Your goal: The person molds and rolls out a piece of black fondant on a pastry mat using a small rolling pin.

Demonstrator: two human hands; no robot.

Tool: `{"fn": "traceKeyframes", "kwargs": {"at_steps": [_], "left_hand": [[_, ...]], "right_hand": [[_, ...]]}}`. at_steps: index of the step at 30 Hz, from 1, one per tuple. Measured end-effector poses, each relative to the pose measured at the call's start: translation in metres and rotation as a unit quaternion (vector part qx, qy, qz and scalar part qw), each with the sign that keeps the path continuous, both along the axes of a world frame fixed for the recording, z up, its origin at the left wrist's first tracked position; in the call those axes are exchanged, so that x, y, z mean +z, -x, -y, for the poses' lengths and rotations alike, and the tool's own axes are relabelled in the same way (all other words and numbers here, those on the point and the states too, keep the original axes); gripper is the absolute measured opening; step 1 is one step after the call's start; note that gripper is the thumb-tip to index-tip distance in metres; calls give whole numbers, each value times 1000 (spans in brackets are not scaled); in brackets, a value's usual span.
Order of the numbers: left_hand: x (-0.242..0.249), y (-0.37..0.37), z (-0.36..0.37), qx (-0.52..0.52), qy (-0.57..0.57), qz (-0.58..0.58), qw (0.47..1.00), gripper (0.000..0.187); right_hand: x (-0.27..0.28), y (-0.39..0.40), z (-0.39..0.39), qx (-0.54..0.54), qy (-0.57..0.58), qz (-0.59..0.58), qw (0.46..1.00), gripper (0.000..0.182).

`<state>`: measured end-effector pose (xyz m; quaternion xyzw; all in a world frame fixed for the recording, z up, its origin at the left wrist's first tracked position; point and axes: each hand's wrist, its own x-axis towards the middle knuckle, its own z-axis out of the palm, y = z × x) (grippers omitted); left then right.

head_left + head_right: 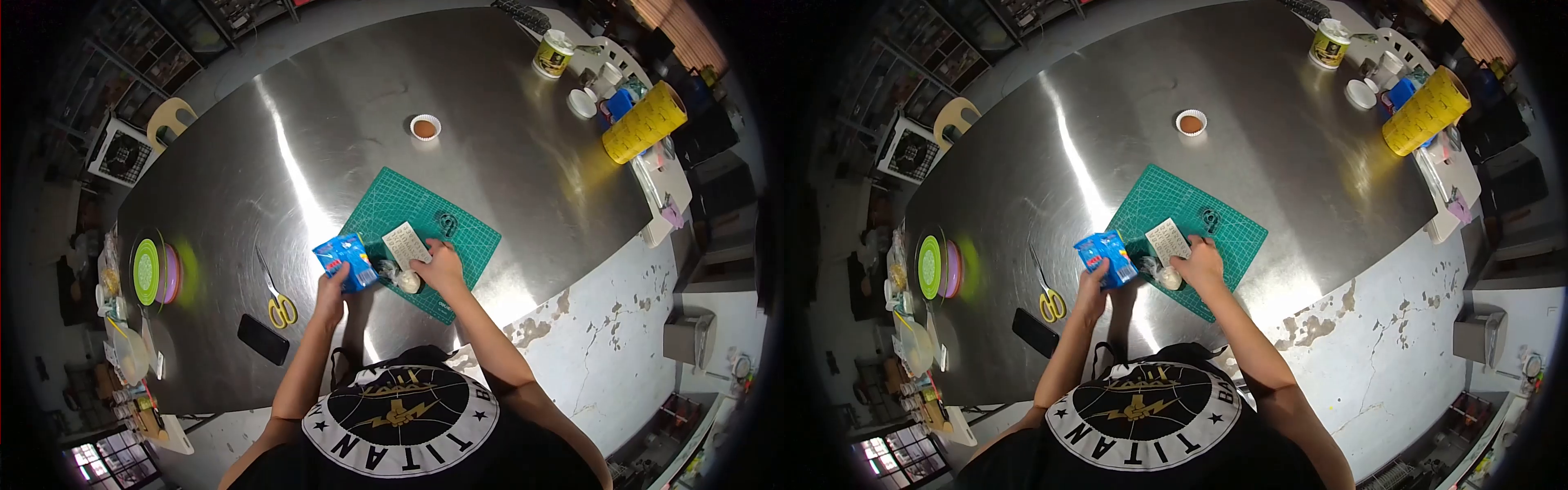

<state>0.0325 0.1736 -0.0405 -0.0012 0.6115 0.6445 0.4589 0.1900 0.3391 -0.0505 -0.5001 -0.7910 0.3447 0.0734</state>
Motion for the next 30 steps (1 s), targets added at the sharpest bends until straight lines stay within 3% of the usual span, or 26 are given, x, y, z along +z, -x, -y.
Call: {"fn": "traceKeyframes", "kwargs": {"at_steps": [2, 6, 9, 10, 12, 13, 14, 15, 16, 17, 18, 19, 20, 22, 23, 26, 27, 28, 29, 30], "left_hand": [[-1, 20, -4, 47, -10, -2, 999, 27], [-11, 64, -11, 70, 20, -80, 994, 26], [-19, 86, -10, 17, 93, -141, 986, 27], [-22, 92, -10, 19, 93, -141, 985, 27], [-31, 102, -8, 10, 151, -247, 957, 27], [-37, 106, -6, 14, 135, -257, 957, 46], [-43, 105, -3, 12, 134, -256, 957, 46], [-43, 96, -4, 29, 217, -458, 862, 56], [-35, 84, -6, 45, 285, -634, 718, 67], [-26, 74, -4, -11, 223, -630, 743, 78], [-13, 59, -6, -65, 138, -650, 744, 75], [-8, 49, -7, -207, 63, -648, 731, 72], [-6, 34, -12, -258, -24, -601, 756, 68], [-8, 10, -17, -324, -40, -628, 707, 66], [-18, 3, -18, -350, -37, -620, 701, 59], [-24, -5, -17, -369, -24, -599, 710, 47], [-24, -9, -14, -366, -10, -580, 728, 40], [-24, -14, -8, -370, -11, -575, 730, 40], [-24, -18, -3, -344, -18, -558, 755, 37], [-23, -19, 0, -317, -26, -543, 777, 34]], "right_hand": [[-4, 5, -6, 60, 63, -49, 995, 49], [0, 9, -12, 19, 142, -144, 979, 41], [3, 3, -8, -46, 294, -301, 906, 22], [10, 0, -5, -67, 307, -337, 888, 28], [23, -11, -1, -107, 321, -384, 859, 39], [35, -18, 2, -104, 331, -364, 864, 47], [30, -26, 4, -106, 330, -364, 865, 47], [23, -36, 7, -121, 310, -372, 867, 52], [17, -45, 11, -135, 289, -380, 868, 56], [13, -53, 16, -137, 284, -379, 870, 56], [10, -62, 21, -216, 269, -398, 850, 58], [8, -69, 22, -292, 253, -412, 825, 60], [5, -75, 20, -291, 251, -408, 828, 60], [-4, -87, 14, -390, 199, -418, 796, 65], [-10, -94, 9, -408, 199, -381, 805, 71], [-23, -102, 11, -381, 118, -385, 832, 76], [-45, -105, 13, -419, -9, -278, 864, 79], [-27, -101, 24, -422, -9, -273, 864, 79], [-9, -95, 36, -325, -159, -181, 915, 75], [9, -83, 47, -214, -302, -84, 925, 71]]}}
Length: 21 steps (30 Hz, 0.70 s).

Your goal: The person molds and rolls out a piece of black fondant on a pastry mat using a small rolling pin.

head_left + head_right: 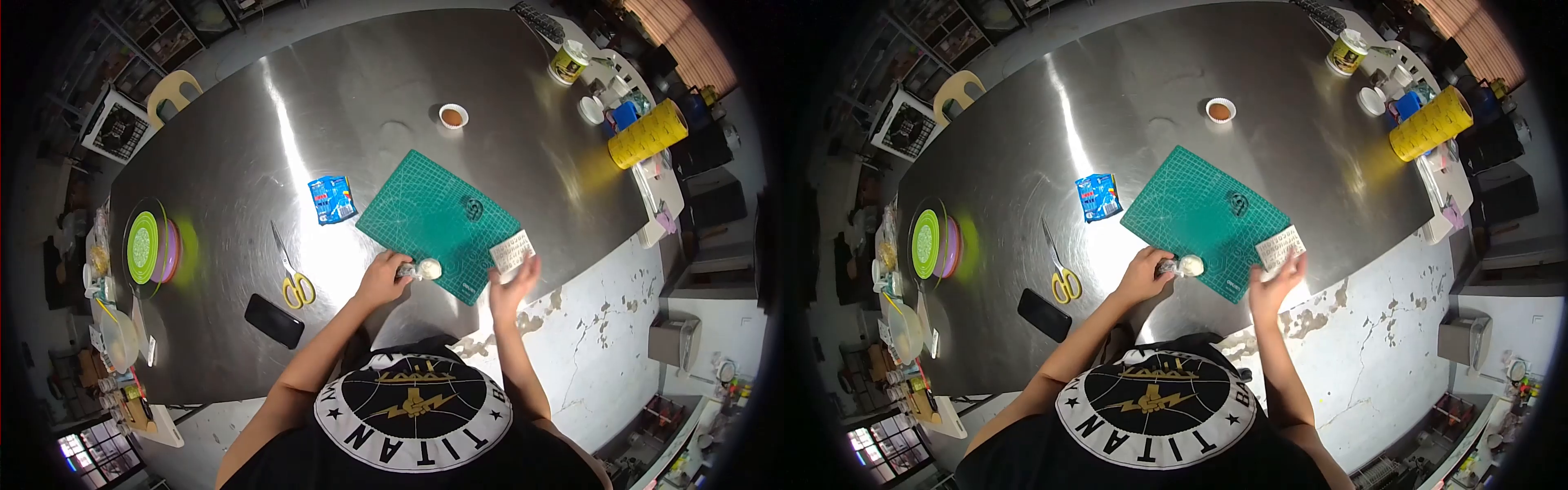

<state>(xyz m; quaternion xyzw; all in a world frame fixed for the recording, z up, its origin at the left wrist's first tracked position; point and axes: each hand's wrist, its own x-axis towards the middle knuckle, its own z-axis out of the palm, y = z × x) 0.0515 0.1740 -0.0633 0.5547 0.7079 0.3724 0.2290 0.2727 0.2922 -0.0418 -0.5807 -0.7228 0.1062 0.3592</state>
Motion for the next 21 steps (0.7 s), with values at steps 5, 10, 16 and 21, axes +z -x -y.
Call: {"fn": "traceKeyframes", "kwargs": {"at_steps": [5, 10, 16, 21], "left_hand": [[-7, -15, 17, 7, -1, 52, 999, 33], [0, -11, 30, 1, 158, 316, 935, 21], [-19, 4, 54, -34, 162, 426, 889, 17], [-25, 2, 61, -9, 140, 480, 866, 17]], "right_hand": [[13, 47, 51, 398, 141, -64, 904, 53], [-2, 62, 52, 468, 118, 46, 874, 36], [-7, 63, 57, 363, 327, -104, 866, 26], [8, 67, 76, 430, 244, -120, 861, 27]]}}
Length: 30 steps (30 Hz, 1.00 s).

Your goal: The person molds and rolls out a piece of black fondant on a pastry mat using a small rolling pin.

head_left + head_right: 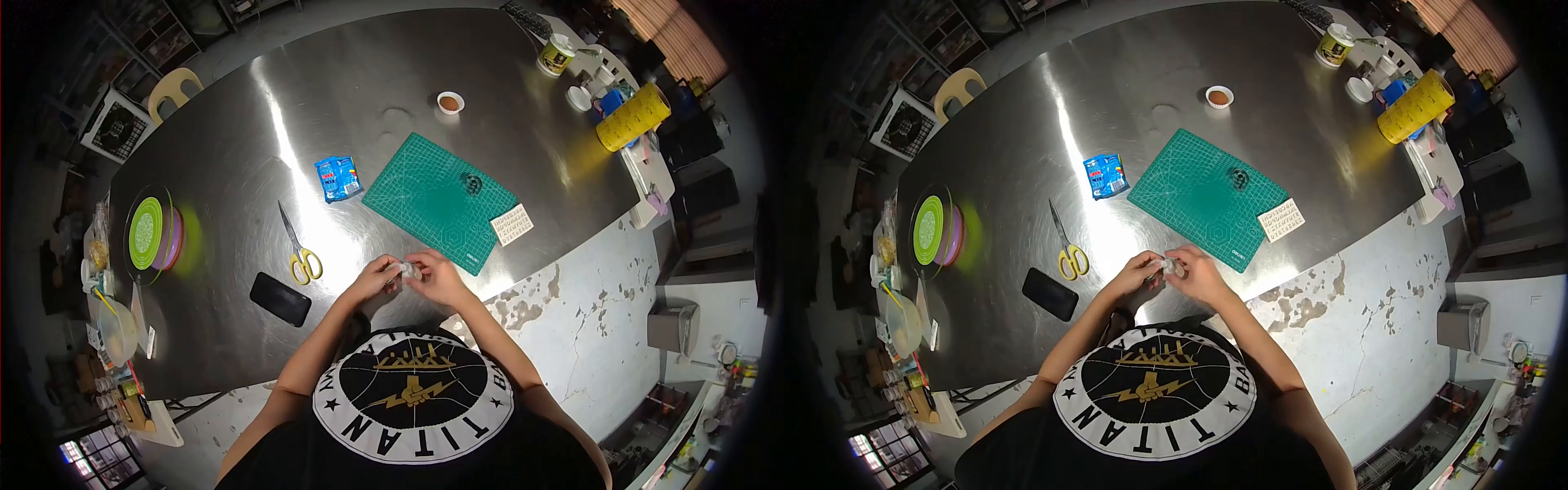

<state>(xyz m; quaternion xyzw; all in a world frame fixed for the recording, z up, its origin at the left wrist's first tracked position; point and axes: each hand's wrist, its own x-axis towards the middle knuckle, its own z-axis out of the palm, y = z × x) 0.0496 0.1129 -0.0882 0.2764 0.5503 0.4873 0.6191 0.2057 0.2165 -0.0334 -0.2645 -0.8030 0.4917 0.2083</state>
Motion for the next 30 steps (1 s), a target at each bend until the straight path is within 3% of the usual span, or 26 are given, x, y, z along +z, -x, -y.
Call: {"fn": "traceKeyframes", "kwargs": {"at_steps": [3, 5, 7, 8, 10, 11, 13, 15, 18, 20, 23, 25, 27, 29, 30], "left_hand": [[5, -1, -1, -13, -12, -14, 1000, 17], [11, 0, -2, -26, -17, -40, 999, 17], [15, 2, -1, 8, -134, -183, 974, 14], [17, 5, 0, 5, -136, -182, 974, 14], [38, 11, 0, 25, -150, -348, 925, 16], [39, 15, -2, 25, -152, -348, 925, 16], [39, 22, -1, 7, -256, -491, 833, 21], [37, 25, 0, 2, -258, -490, 833, 20], [35, 27, 2, 14, -289, -543, 788, 18], [27, 32, 6, 24, -266, -560, 784, 14], [31, 31, 12, 57, -228, -544, 806, 9], [45, 28, 10, 53, -224, -521, 822, 12], [60, 15, 4, 32, -205, -379, 902, 27], [68, -2, -4, 11, -262, -383, 886, 48], [76, -9, -9, 5, -282, -430, 858, 48]], "right_hand": [[0, 1, 5, 17, -79, 23, 996, 23], [-14, 3, 2, -48, -17, 42, 998, 17], [-8, 0, 0, -69, 7, 67, 995, 16], [-4, -2, -1, -88, 30, 91, 991, 15], [-6, -4, -2, -102, 38, 93, 990, 15], [-6, -6, -3, -111, 47, 94, 988, 15], [-1, -9, -4, -112, 47, 101, 987, 14], [4, -8, -1, -113, 49, 107, 987, 14], [7, -8, 3, -121, 75, 72, 987, 13], [3, -6, 5, -137, 121, -15, 983, 12], [27, -7, 3, -97, 29, 1, 995, 13], [41, -5, 1, -93, 48, 40, 994, 14], [51, -4, 0, -87, 66, 78, 991, 16], [58, -2, 1, -70, 52, 59, 994, 17], [61, -1, 2, -68, 51, 58, 995, 17]]}}
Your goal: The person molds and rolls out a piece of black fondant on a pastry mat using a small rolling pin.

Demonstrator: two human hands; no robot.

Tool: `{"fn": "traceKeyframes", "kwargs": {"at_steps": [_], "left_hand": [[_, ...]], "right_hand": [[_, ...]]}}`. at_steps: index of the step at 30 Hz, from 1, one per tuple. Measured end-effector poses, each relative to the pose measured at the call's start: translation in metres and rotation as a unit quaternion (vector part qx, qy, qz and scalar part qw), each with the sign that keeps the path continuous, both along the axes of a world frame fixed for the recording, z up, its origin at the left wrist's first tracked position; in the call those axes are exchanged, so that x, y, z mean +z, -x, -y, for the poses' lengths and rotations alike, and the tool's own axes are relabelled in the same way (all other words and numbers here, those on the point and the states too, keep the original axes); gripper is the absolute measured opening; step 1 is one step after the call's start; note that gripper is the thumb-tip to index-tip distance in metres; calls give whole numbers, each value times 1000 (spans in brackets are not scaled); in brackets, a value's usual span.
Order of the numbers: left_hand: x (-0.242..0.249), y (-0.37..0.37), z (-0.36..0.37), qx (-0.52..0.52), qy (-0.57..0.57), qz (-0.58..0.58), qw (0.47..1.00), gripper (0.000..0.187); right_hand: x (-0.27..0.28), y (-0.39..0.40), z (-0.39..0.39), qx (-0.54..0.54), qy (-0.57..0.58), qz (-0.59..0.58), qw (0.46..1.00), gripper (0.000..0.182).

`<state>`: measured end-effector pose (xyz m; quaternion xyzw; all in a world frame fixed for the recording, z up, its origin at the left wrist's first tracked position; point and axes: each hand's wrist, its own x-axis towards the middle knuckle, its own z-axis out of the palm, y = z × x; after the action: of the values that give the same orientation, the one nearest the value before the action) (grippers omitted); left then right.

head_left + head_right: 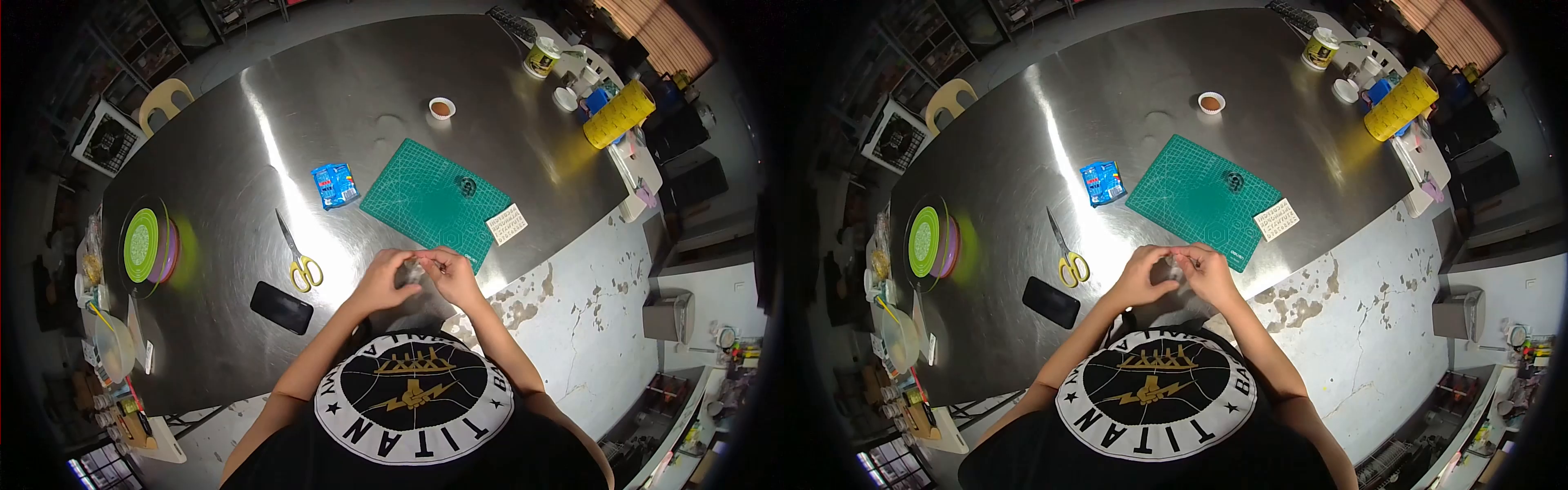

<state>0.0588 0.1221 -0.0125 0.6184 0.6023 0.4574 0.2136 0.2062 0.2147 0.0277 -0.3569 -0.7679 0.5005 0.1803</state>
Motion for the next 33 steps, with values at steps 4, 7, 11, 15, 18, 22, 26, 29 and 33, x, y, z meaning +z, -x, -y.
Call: {"fn": "traceKeyframes", "kwargs": {"at_steps": [4, 7, 11, 15, 18, 22, 26, 29, 33], "left_hand": [[-7, -6, -11, 20, 21, -117, 993, 44], [-6, 0, -10, -27, 139, -41, 989, 30], [-13, 3, -6, -56, 100, 35, 993, 19], [-3, 1, -1, 5, -13, -128, 992, 14], [-3, -3, 1, 40, 59, -42, 997, 15], [1, -8, -1, 74, 106, 56, 990, 17], [21, -9, -5, 58, 58, 98, 992, 14], [34, -8, -8, 83, -14, 106, 991, 11], [32, -3, -4, 104, -24, 105, 989, 8]], "right_hand": [[4, 5, 0, -17, -14, -91, 996, 16], [-7, 2, -6, -71, 3, -107, 992, 16], [-25, -3, -10, -113, 96, -115, 982, 17], [-33, -3, -13, -107, 124, -135, 977, 20], [-20, -1, -10, -92, 129, -127, 979, 22], [-2, 2, -5, -77, 164, -165, 969, 19], [1, 9, -3, -63, 197, -188, 960, 14], [-1, 13, -6, -50, 197, -187, 961, 12], [10, 16, -10, -31, 219, -162, 962, 12]]}}
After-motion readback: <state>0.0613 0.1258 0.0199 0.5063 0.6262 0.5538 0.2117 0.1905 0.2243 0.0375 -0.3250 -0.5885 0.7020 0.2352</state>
